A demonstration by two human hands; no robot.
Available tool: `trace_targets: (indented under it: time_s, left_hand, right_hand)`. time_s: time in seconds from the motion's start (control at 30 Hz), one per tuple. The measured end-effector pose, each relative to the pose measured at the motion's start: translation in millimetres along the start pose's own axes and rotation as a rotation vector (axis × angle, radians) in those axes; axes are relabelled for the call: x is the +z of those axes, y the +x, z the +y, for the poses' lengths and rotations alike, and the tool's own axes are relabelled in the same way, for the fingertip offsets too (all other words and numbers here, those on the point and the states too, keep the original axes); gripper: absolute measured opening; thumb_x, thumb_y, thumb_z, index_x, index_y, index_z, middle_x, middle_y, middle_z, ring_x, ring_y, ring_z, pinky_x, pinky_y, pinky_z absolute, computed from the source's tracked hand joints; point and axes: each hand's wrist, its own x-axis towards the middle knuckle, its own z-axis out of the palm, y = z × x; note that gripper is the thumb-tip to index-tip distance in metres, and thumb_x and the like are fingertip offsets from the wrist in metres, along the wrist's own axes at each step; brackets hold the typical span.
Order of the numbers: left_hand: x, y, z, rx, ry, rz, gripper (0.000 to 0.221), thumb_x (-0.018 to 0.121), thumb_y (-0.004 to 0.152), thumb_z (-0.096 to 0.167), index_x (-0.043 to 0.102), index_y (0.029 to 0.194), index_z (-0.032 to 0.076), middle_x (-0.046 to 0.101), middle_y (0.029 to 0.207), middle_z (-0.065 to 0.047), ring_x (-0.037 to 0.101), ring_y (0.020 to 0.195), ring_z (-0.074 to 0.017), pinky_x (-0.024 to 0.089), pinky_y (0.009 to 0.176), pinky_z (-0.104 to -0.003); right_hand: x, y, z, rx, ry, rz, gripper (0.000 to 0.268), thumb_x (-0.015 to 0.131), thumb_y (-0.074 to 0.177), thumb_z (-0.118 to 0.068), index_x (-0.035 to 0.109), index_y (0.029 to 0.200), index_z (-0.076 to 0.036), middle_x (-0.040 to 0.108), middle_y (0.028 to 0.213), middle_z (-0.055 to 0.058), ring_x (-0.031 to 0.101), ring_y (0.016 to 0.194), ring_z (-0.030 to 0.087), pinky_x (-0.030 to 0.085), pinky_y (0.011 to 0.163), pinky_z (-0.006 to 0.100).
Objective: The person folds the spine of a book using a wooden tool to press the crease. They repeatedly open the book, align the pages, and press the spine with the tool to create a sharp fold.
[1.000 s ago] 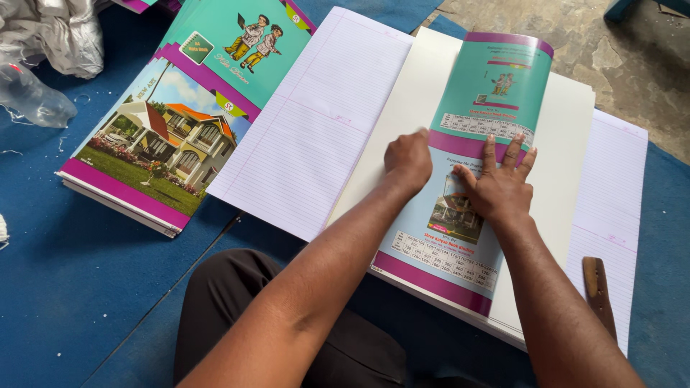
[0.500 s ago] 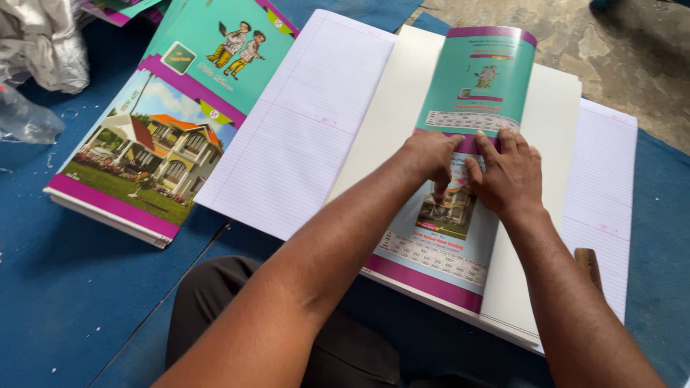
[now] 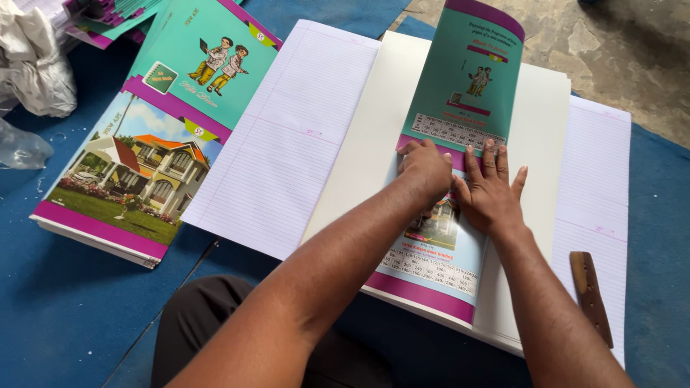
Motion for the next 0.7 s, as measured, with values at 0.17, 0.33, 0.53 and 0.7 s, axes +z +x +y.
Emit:
trace_targets:
  time_s: [0.17,0.33,0.53,0.7]
  left_hand:
    - [-3.1,-1.1,1.2,-0.002,0.038,-0.037,0.129,0.101,0.060,0.022,0.024,0.163,0.024,0.025,0.155,-0.031,0.031,0.139,-0.0620,0.062,0.092,-0.048]
    - [1.4,0.8,2.8,-0.023,-0.037,-0.009,0.116,0.095,0.070,0.019,0.024,0.162,0.025,0.023,0.157,-0.028,0.029,0.141,-0.0616,0.061,0.093,-0.051]
    - [18.1,17.1,4.1,-0.269,-0.715,0.136,0.074,0.052,0.108,0.037,0.013,0.159,0.001,0.016,0.159,-0.036,0.043,0.137,-0.0526,0.054,0.103,-0.049]
    - [16.9,13.7,-0.5,-0.153,-0.405,0.090,0.084,0.064,0.102,0.033,0.012,0.160,0.002,0.023,0.153,-0.036,0.027,0.145,-0.0511,0.049,0.109,-0.049]
  right_hand:
    - [10.4,1.5,2.9,0.004,0.008,0.011,0.073,0.026,0.099,-0.065,0.021,0.161,-0.028,0.003,0.172,0.008,-0.006,0.158,0.027,-0.010,0.116,0.071]
    - [11.0,4.8,16.4,-0.025,0.151,0.008,0.074,0.043,0.094,-0.063,0.032,0.159,-0.028,0.005,0.172,0.008,-0.004,0.158,0.026,-0.009,0.117,0.068]
    - [-40.2,-12.5,57.2,-0.007,0.631,-0.132,0.058,0.081,0.080,-0.037,0.067,0.134,-0.025,0.044,0.159,0.011,0.037,0.149,0.031,0.034,0.119,0.051]
    - [-81.3,-67.0,84.9,0.327,0.390,-0.191,0.042,0.076,0.085,-0.031,0.072,0.126,-0.022,0.062,0.138,0.013,0.057,0.127,0.034,0.051,0.101,0.053]
